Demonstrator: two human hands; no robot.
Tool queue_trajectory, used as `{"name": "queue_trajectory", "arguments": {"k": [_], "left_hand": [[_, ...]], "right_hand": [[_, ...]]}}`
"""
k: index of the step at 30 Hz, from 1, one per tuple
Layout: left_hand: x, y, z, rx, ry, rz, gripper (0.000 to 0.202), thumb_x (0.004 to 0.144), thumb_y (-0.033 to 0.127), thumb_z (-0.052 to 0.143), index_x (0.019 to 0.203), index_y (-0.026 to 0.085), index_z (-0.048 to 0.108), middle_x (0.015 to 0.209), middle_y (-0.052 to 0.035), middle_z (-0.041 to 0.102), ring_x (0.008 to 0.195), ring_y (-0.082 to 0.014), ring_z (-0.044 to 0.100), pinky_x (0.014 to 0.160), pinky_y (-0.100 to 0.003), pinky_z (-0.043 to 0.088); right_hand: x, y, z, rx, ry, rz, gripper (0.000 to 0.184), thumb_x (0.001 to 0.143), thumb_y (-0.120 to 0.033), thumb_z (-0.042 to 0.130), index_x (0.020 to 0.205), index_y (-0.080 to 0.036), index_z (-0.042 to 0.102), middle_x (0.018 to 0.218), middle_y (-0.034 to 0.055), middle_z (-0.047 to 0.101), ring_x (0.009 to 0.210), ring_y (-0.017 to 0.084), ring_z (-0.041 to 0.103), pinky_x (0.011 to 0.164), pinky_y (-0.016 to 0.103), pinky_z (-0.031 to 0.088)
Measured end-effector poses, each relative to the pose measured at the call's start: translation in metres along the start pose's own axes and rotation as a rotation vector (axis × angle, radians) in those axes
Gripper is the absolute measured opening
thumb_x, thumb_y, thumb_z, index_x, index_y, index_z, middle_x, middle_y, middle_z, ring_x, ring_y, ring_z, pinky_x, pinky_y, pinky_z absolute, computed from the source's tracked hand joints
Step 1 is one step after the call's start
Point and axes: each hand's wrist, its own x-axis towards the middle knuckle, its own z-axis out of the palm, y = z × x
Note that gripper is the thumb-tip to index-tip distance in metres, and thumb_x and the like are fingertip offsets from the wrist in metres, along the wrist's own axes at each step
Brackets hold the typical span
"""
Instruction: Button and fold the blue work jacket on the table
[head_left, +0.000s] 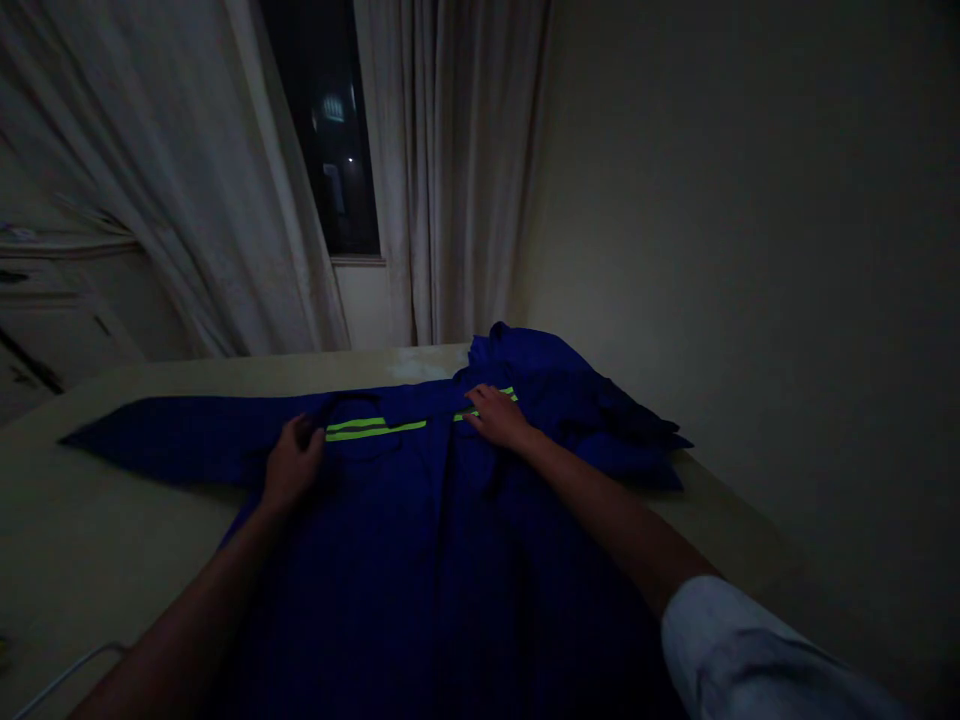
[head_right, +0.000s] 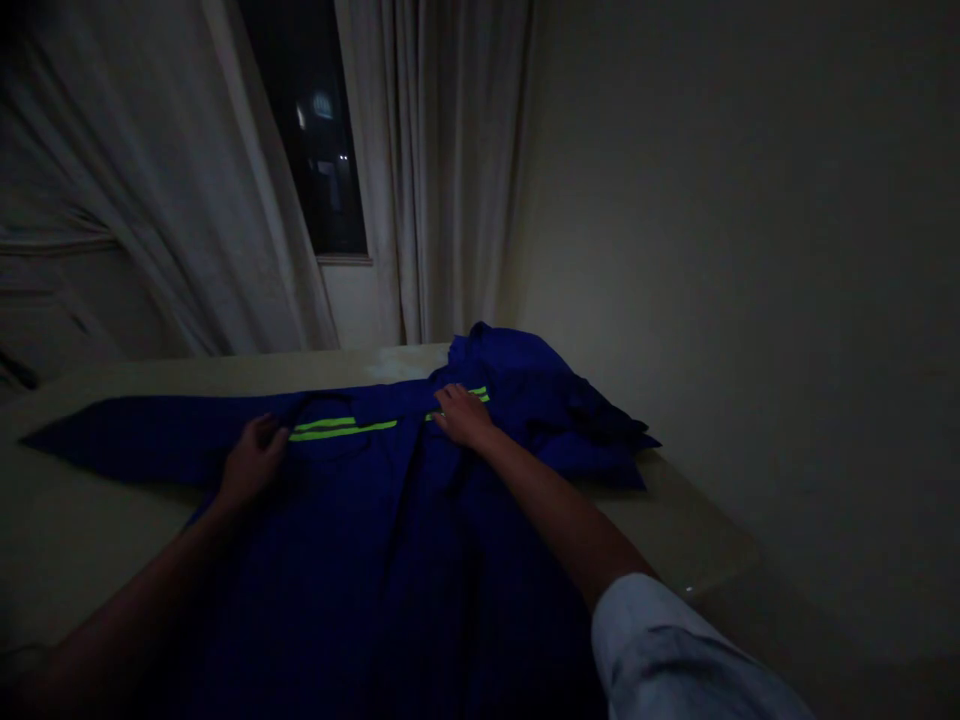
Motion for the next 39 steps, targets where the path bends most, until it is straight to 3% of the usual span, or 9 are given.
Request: {"name": "queue_trajectory", "arguments": {"k": [4,8,11,15,18,22,25,31,39], "left_hand": [[-0.021,-0.010,0.015,0.528,-0.159,0.353,0.061,0.095,0.052,0.048,0.138,0.011,0.061,0.143,-0.0229,0.065,0.135,-0.0407,0.058,0.119,-0.061,0.036],[-0.021,-0.009,0.016,0.654,-0.172,0.401,0.054,0.101,0.049,0.039,0.134,0.013,0.064,0.134,-0.0184,0.071,0.127,-0.0344,0.064,0.119,-0.053,0.038],[-0.018,-0.010,0.015,0.632,-0.203,0.366,0.048,0.102,0.048,0.041,0.128,0.017,0.067,0.129,-0.0168,0.073,0.124,-0.0336,0.065,0.115,-0.049,0.042],[-0.018,-0.010,0.015,0.596,-0.213,0.347,0.043,0.100,0.048,0.048,0.126,0.020,0.067,0.130,-0.0179,0.072,0.125,-0.0359,0.064,0.115,-0.050,0.041],[-0.019,-0.011,0.016,0.583,-0.219,0.340,0.044,0.100,0.048,0.049,0.130,0.021,0.066,0.134,-0.0176,0.071,0.129,-0.0361,0.062,0.119,-0.051,0.037],[-0.021,-0.012,0.016,0.592,-0.230,0.355,0.045,0.100,0.048,0.051,0.135,0.023,0.064,0.140,-0.0157,0.068,0.134,-0.0339,0.059,0.124,-0.050,0.030],[-0.022,-0.009,0.016,0.604,-0.235,0.378,0.043,0.101,0.047,0.050,0.132,0.022,0.066,0.139,-0.0161,0.069,0.131,-0.0339,0.061,0.122,-0.050,0.033],[-0.024,-0.004,0.018,0.637,-0.266,0.405,0.043,0.102,0.044,0.047,0.132,0.021,0.067,0.144,-0.0157,0.067,0.133,-0.0340,0.060,0.121,-0.050,0.035],[-0.027,0.018,0.018,0.888,-0.388,0.435,0.037,0.099,0.031,0.046,0.123,0.022,0.072,0.138,-0.0167,0.069,0.133,-0.0359,0.059,0.115,-0.051,0.041]], "right_hand": [[0.036,-0.013,0.020,-0.017,-0.142,0.219,0.055,0.096,-0.053,0.068,0.138,-0.018,0.060,0.141,0.0192,0.060,0.125,0.033,0.063,0.102,0.045,0.052],[0.070,-0.015,0.025,0.039,-0.240,0.285,0.028,0.096,-0.031,0.069,0.119,-0.016,0.071,0.124,0.0205,0.072,0.118,0.035,0.070,0.102,0.048,0.052],[0.108,-0.012,0.010,0.077,-0.147,0.280,0.031,0.104,-0.021,0.051,0.131,-0.016,0.066,0.135,0.0209,0.068,0.128,0.031,0.065,0.108,0.045,0.049],[0.142,-0.012,-0.001,0.405,0.172,0.260,0.048,0.108,-0.023,0.043,0.155,-0.018,0.042,0.155,0.0196,0.053,0.133,0.020,0.062,0.109,0.037,0.048],[0.124,-0.020,0.018,0.569,0.102,0.124,0.055,0.097,-0.029,0.065,0.149,-0.016,0.049,0.136,0.0151,0.068,0.118,0.021,0.069,0.101,0.036,0.052],[0.081,-0.025,0.049,0.328,-0.129,0.036,0.051,0.079,-0.015,0.080,0.128,-0.020,0.066,0.121,0.0079,0.072,0.112,0.024,0.068,0.098,0.034,0.051],[0.070,-0.024,0.057,0.235,-0.054,0.171,0.037,0.090,-0.011,0.065,0.125,-0.019,0.070,0.119,0.0117,0.070,0.114,0.026,0.065,0.100,0.038,0.049],[0.073,-0.037,0.072,0.196,0.008,0.178,0.036,0.095,-0.048,0.072,0.121,-0.024,0.076,0.126,0.0112,0.065,0.119,0.028,0.058,0.101,0.040,0.046],[0.069,-0.040,0.087,0.137,0.076,0.098,0.022,0.100,-0.037,0.068,0.109,-0.020,0.079,0.117,0.0140,0.067,0.118,0.031,0.057,0.102,0.046,0.043]]}}
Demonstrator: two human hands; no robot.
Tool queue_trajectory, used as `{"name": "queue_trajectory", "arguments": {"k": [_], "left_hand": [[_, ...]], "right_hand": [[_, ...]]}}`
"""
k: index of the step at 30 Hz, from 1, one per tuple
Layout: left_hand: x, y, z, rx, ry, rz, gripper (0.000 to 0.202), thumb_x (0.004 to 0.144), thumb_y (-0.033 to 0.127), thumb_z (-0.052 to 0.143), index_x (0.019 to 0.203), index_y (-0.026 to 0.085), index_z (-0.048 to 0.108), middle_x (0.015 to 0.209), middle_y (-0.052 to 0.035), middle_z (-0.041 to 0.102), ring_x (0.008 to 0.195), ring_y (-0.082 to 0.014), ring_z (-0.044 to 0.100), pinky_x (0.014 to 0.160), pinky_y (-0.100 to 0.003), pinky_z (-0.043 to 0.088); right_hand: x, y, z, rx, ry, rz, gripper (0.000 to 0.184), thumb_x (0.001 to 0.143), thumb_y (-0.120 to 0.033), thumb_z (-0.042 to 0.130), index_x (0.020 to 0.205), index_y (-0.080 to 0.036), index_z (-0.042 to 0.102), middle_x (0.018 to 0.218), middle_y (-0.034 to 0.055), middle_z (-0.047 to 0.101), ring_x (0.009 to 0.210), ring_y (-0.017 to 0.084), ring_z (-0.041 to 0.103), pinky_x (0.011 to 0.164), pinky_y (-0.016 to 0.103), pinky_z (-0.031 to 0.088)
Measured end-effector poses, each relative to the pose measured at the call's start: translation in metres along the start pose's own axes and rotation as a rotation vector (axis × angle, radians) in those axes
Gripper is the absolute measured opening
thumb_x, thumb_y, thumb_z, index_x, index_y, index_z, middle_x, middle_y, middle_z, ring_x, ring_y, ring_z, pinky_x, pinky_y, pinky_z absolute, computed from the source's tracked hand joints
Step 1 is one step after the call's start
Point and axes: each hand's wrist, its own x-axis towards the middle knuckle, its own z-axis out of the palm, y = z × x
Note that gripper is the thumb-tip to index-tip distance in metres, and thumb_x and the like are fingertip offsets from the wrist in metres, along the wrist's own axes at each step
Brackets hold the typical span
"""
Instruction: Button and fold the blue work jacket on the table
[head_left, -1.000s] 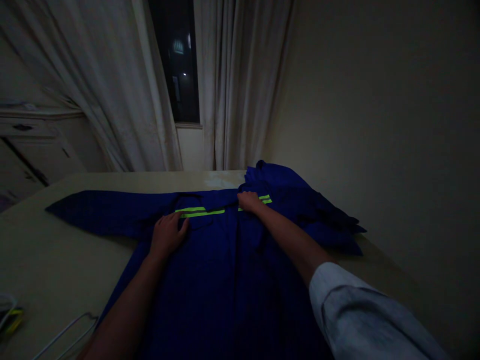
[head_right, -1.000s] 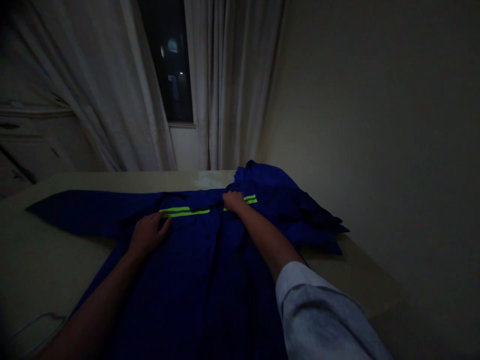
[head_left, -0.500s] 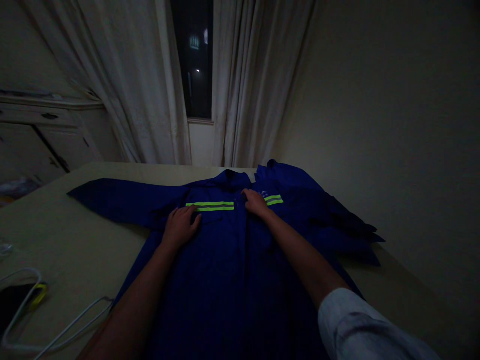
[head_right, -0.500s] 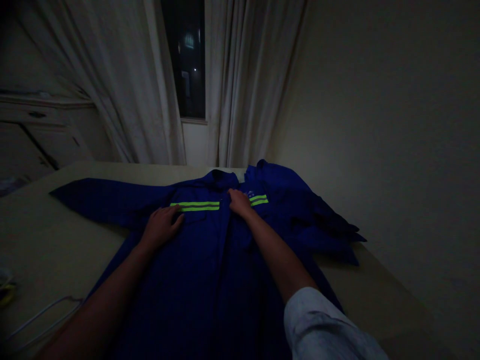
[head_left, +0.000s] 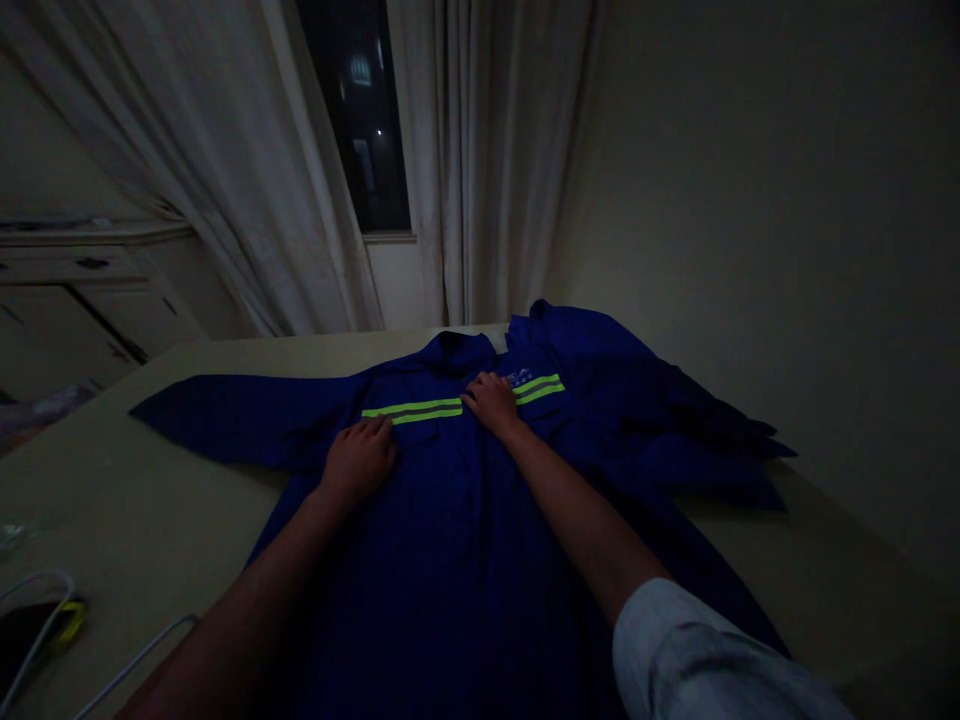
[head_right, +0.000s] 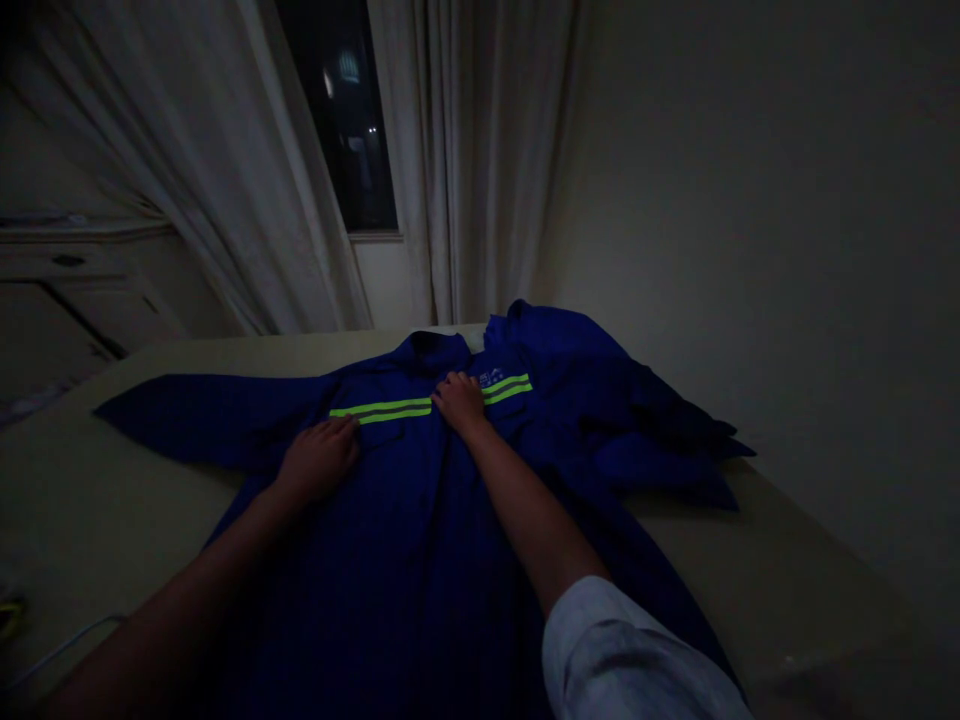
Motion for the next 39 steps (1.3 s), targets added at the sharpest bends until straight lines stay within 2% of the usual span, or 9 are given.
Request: {"name": "queue_trajectory", "arguments": {"k": [2,4,6,9,12,15,22,28,39], "left_hand": [[0.011,0.019,-0.006,0.038,-0.015,0.004,0.031,0.095,0.026,0.050,0.108,0.017,0.076,0.120,-0.0221,0.074,0.125,-0.0410,0.062,0.113,-0.058,0.040],[0.026,0.045,-0.005,0.014,0.044,-0.008,0.032,0.095,0.025,0.049,0.108,0.014,0.077,0.122,-0.0249,0.073,0.127,-0.0430,0.061,0.112,-0.060,0.039],[0.042,0.069,0.005,-0.053,0.105,-0.010,0.041,0.098,0.028,0.046,0.128,0.016,0.071,0.145,-0.0220,0.064,0.137,-0.0396,0.055,0.114,-0.057,0.039],[0.058,0.091,0.027,-0.145,0.058,0.048,0.052,0.103,0.036,0.040,0.151,0.024,0.055,0.164,-0.0112,0.048,0.150,-0.0326,0.044,0.123,-0.053,0.031],[0.062,0.091,0.042,-0.179,-0.007,0.090,0.056,0.105,0.041,0.035,0.157,0.025,0.049,0.167,-0.0094,0.043,0.155,-0.0342,0.037,0.126,-0.057,0.024],[0.062,0.087,0.040,-0.165,-0.015,0.095,0.058,0.105,0.040,0.035,0.158,0.023,0.048,0.168,-0.0112,0.042,0.155,-0.0361,0.036,0.125,-0.059,0.025],[0.070,0.103,0.018,-0.113,0.006,0.030,0.045,0.097,0.035,0.049,0.137,0.022,0.067,0.148,-0.0138,0.063,0.131,-0.0353,0.059,0.109,-0.051,0.045],[0.069,0.103,0.026,-0.177,0.066,0.012,0.048,0.096,0.033,0.049,0.140,0.022,0.066,0.155,-0.0112,0.059,0.144,-0.0341,0.049,0.123,-0.055,0.031],[0.069,0.101,0.032,-0.240,0.055,-0.023,0.050,0.096,0.034,0.049,0.142,0.020,0.064,0.159,-0.0109,0.054,0.148,-0.0336,0.048,0.125,-0.056,0.030]], "right_hand": [[0.003,0.003,0.000,0.076,-0.026,-0.009,0.021,0.100,-0.035,0.069,0.111,-0.019,0.078,0.117,0.0125,0.067,0.116,0.028,0.059,0.101,0.042,0.045],[0.005,0.008,0.001,0.199,-0.060,-0.002,0.024,0.098,-0.034,0.072,0.116,-0.019,0.077,0.117,0.0102,0.066,0.112,0.024,0.061,0.099,0.036,0.047],[0.007,0.013,0.004,0.301,-0.073,0.006,0.027,0.096,-0.033,0.075,0.119,-0.020,0.075,0.117,0.0078,0.065,0.110,0.020,0.063,0.099,0.032,0.047],[0.007,0.017,0.009,0.355,-0.055,0.027,0.024,0.096,-0.029,0.075,0.118,-0.022,0.074,0.115,0.0056,0.065,0.108,0.018,0.064,0.100,0.031,0.047],[0.006,0.016,0.012,0.338,-0.036,0.045,0.022,0.096,-0.028,0.073,0.117,-0.021,0.073,0.114,0.0056,0.065,0.105,0.018,0.064,0.097,0.030,0.048],[0.005,0.011,0.010,0.281,-0.021,0.061,0.019,0.098,-0.031,0.071,0.114,-0.022,0.072,0.114,0.0060,0.065,0.104,0.020,0.064,0.095,0.031,0.049],[0.001,0.004,0.004,0.219,-0.025,0.053,0.017,0.102,-0.031,0.064,0.113,-0.022,0.073,0.115,0.0089,0.065,0.105,0.025,0.064,0.092,0.034,0.050],[0.003,0.009,0.008,0.285,-0.022,0.063,0.019,0.098,-0.030,0.068,0.113,-0.021,0.075,0.114,0.0075,0.065,0.104,0.021,0.064,0.095,0.032,0.050],[0.003,0.012,0.011,0.346,0.006,0.052,0.020,0.096,-0.023,0.068,0.114,-0.021,0.075,0.111,0.0061,0.065,0.105,0.019,0.063,0.099,0.031,0.049]]}}
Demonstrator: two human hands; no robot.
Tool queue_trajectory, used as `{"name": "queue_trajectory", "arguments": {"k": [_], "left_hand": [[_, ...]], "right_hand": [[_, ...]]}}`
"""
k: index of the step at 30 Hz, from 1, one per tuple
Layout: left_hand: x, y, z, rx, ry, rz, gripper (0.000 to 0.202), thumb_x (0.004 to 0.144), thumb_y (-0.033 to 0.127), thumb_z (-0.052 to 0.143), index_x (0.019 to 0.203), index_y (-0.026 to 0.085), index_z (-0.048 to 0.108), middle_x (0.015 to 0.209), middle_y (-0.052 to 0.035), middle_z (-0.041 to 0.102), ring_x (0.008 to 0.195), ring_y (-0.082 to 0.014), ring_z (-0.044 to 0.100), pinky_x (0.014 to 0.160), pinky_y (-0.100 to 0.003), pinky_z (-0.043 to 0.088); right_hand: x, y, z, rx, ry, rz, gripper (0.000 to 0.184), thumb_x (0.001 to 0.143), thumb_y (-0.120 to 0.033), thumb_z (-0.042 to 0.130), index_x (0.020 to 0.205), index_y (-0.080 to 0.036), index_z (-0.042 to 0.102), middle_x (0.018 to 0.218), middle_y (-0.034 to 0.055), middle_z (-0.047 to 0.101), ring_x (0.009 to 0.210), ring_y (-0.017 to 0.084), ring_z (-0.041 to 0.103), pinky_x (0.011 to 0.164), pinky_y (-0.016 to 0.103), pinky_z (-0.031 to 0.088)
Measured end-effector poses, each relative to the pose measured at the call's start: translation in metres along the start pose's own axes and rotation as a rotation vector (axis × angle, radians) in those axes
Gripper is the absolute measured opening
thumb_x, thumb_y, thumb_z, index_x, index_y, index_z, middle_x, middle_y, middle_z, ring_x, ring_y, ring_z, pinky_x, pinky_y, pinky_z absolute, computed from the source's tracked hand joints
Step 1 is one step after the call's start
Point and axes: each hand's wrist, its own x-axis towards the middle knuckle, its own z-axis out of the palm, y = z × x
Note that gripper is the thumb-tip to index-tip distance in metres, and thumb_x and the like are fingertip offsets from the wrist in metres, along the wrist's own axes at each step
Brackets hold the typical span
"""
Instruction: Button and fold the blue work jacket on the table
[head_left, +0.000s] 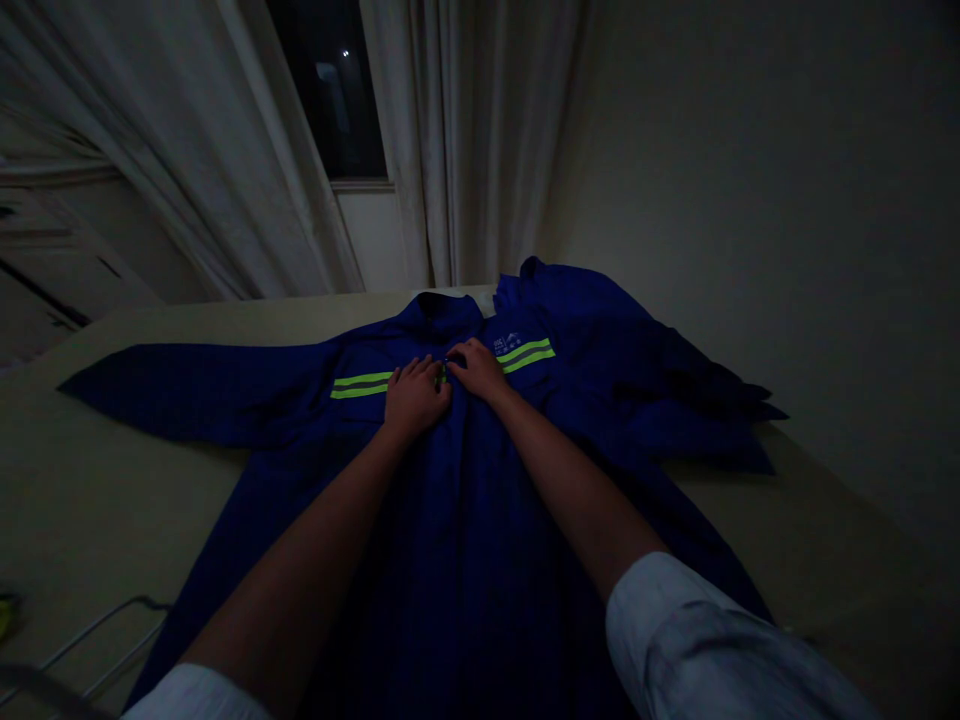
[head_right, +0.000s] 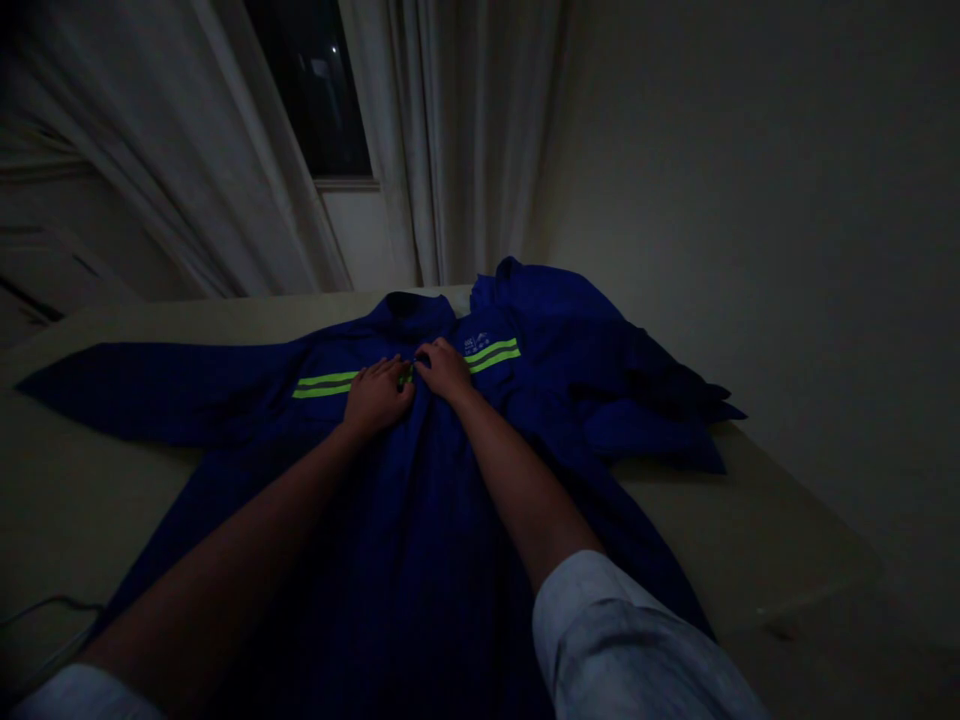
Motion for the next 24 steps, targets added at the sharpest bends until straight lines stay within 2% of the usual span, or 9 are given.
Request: {"name": "queue_trajectory", "arguments": {"k": [4,9,18,24], "left_hand": [[-0.0004,0.0002,-0.0005,0.001,0.006,0.002,0.051,0.097,0.033,0.048,0.143,0.017,0.062,0.158,-0.0126,0.055,0.147,-0.0341,0.049,0.124,-0.056,0.032],[-0.0004,0.0004,-0.0013,0.026,0.011,0.003,0.049,0.096,0.034,0.048,0.141,0.022,0.064,0.158,-0.0084,0.056,0.147,-0.0317,0.050,0.124,-0.054,0.035],[0.0016,-0.0020,0.0016,0.023,0.024,-0.001,0.049,0.096,0.036,0.050,0.140,0.023,0.065,0.157,-0.0079,0.057,0.147,-0.0305,0.050,0.124,-0.051,0.035],[0.0018,-0.0017,0.0010,0.038,0.026,0.002,0.048,0.095,0.035,0.050,0.139,0.023,0.066,0.155,-0.0079,0.059,0.145,-0.0306,0.052,0.122,-0.049,0.038]], "right_hand": [[0.0008,0.0007,0.0009,-0.015,0.006,0.016,0.018,0.095,-0.025,0.070,0.112,-0.020,0.074,0.111,0.0056,0.064,0.105,0.020,0.063,0.099,0.031,0.048],[-0.0002,-0.0012,0.0017,-0.066,0.025,0.043,0.017,0.095,-0.031,0.073,0.106,-0.019,0.074,0.110,0.0067,0.064,0.103,0.020,0.063,0.095,0.031,0.049],[-0.0005,-0.0018,-0.0016,-0.043,0.018,0.025,0.010,0.095,-0.026,0.072,0.103,-0.020,0.077,0.108,0.0054,0.063,0.104,0.019,0.063,0.096,0.030,0.049],[-0.0009,-0.0012,-0.0027,-0.001,-0.009,-0.002,0.013,0.097,-0.023,0.069,0.106,-0.023,0.079,0.110,0.0044,0.062,0.105,0.018,0.064,0.098,0.030,0.049]]}}
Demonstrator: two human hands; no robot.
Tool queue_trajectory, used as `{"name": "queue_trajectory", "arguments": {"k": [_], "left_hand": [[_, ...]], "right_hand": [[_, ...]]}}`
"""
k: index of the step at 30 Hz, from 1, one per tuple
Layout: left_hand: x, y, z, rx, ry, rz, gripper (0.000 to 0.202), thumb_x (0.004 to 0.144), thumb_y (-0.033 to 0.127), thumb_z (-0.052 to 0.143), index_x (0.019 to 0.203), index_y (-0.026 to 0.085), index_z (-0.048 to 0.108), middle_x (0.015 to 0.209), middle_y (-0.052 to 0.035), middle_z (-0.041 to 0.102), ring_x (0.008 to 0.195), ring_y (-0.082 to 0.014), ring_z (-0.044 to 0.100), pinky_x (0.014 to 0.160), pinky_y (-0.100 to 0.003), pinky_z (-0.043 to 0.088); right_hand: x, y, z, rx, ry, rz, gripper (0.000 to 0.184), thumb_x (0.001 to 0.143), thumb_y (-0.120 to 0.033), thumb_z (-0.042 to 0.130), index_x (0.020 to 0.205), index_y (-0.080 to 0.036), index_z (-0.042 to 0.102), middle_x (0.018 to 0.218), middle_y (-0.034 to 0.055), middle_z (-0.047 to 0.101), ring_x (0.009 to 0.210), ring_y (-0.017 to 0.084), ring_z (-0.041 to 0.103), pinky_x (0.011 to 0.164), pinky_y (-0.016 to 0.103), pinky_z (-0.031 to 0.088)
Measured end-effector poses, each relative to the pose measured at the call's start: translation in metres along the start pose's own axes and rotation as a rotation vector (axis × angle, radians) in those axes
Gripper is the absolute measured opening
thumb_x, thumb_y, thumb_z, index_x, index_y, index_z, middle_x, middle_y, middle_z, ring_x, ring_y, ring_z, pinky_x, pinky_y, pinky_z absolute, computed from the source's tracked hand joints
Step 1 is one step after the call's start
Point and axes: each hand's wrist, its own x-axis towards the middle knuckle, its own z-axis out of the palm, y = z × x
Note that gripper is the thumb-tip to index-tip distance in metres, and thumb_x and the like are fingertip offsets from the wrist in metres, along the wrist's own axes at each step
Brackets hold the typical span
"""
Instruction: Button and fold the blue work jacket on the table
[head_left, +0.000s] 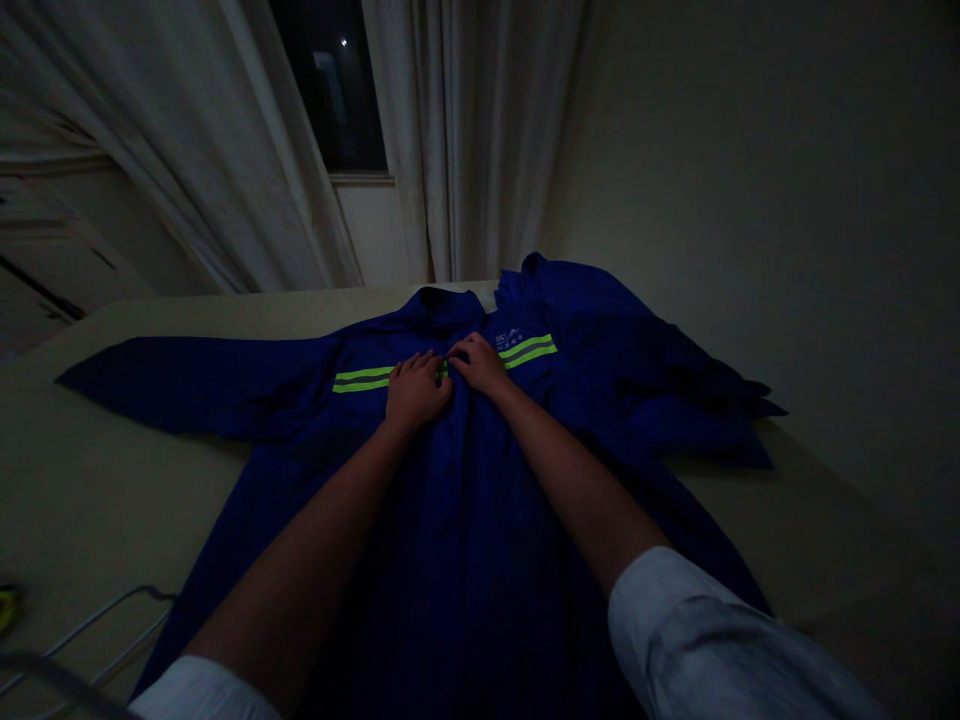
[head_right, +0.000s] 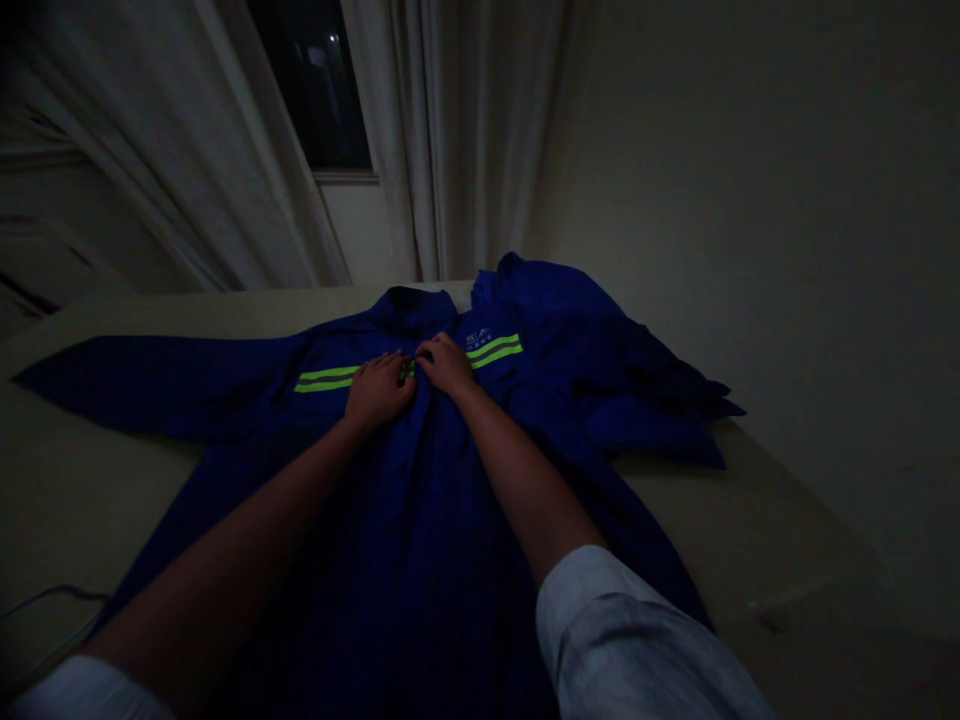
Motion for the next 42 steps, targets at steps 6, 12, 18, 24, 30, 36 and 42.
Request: {"name": "queue_trajectory", "arguments": {"k": [6,12,18,24,30,36,42], "left_hand": [[0.000,-0.001,0.000,-0.008,0.000,0.000,0.048,0.096,0.036,0.050,0.139,0.023,0.066,0.155,-0.0074,0.059,0.145,-0.0304,0.051,0.123,-0.049,0.037],[0.000,-0.001,0.001,-0.026,0.003,0.002,0.049,0.095,0.036,0.051,0.140,0.022,0.066,0.155,-0.0077,0.059,0.145,-0.0314,0.052,0.122,-0.051,0.037],[0.000,-0.001,0.002,-0.021,0.016,0.008,0.048,0.097,0.037,0.049,0.139,0.022,0.066,0.155,-0.0075,0.060,0.144,-0.0319,0.052,0.121,-0.051,0.038],[0.000,0.000,-0.001,-0.012,0.001,0.012,0.047,0.096,0.036,0.049,0.137,0.021,0.067,0.156,-0.0076,0.059,0.145,-0.0322,0.051,0.121,-0.052,0.038],[-0.002,0.001,-0.003,-0.021,-0.006,0.002,0.047,0.096,0.036,0.049,0.138,0.023,0.066,0.156,-0.0067,0.059,0.145,-0.0314,0.050,0.122,-0.051,0.038],[-0.001,0.001,-0.003,-0.022,-0.013,-0.001,0.048,0.096,0.037,0.049,0.139,0.023,0.065,0.156,-0.0064,0.058,0.147,-0.0306,0.049,0.122,-0.049,0.037],[-0.001,0.001,-0.003,-0.015,-0.006,0.002,0.047,0.096,0.036,0.049,0.138,0.024,0.066,0.155,-0.0063,0.059,0.145,-0.0306,0.051,0.121,-0.050,0.037]], "right_hand": [[-0.002,-0.002,0.001,-0.046,0.020,0.052,0.022,0.097,-0.031,0.072,0.117,-0.022,0.074,0.117,0.0057,0.064,0.106,0.019,0.064,0.095,0.030,0.050],[-0.003,-0.010,-0.003,-0.136,0.007,0.069,0.018,0.099,-0.033,0.069,0.112,-0.021,0.074,0.116,0.0075,0.065,0.107,0.021,0.065,0.094,0.030,0.050],[-0.009,-0.022,-0.004,-0.312,0.002,0.079,0.024,0.104,-0.035,0.061,0.119,-0.020,0.071,0.122,0.0125,0.065,0.110,0.025,0.063,0.097,0.035,0.049],[-0.009,-0.020,-0.007,-0.308,-0.023,0.051,0.026,0.104,-0.041,0.061,0.121,-0.023,0.069,0.123,0.0102,0.066,0.112,0.025,0.064,0.091,0.033,0.051],[-0.009,-0.023,-0.009,-0.318,-0.007,0.090,0.023,0.103,-0.040,0.064,0.116,-0.022,0.071,0.119,0.0104,0.067,0.109,0.026,0.064,0.090,0.034,0.051],[-0.010,-0.025,-0.009,-0.394,0.024,-0.005,0.018,0.105,-0.030,0.059,0.116,-0.022,0.070,0.122,0.0134,0.066,0.115,0.028,0.060,0.089,0.036,0.052],[-0.005,-0.017,-0.009,-0.293,-0.012,0.063,0.024,0.102,-0.041,0.065,0.112,-0.021,0.073,0.117,0.0111,0.067,0.113,0.027,0.061,0.096,0.036,0.050]]}}
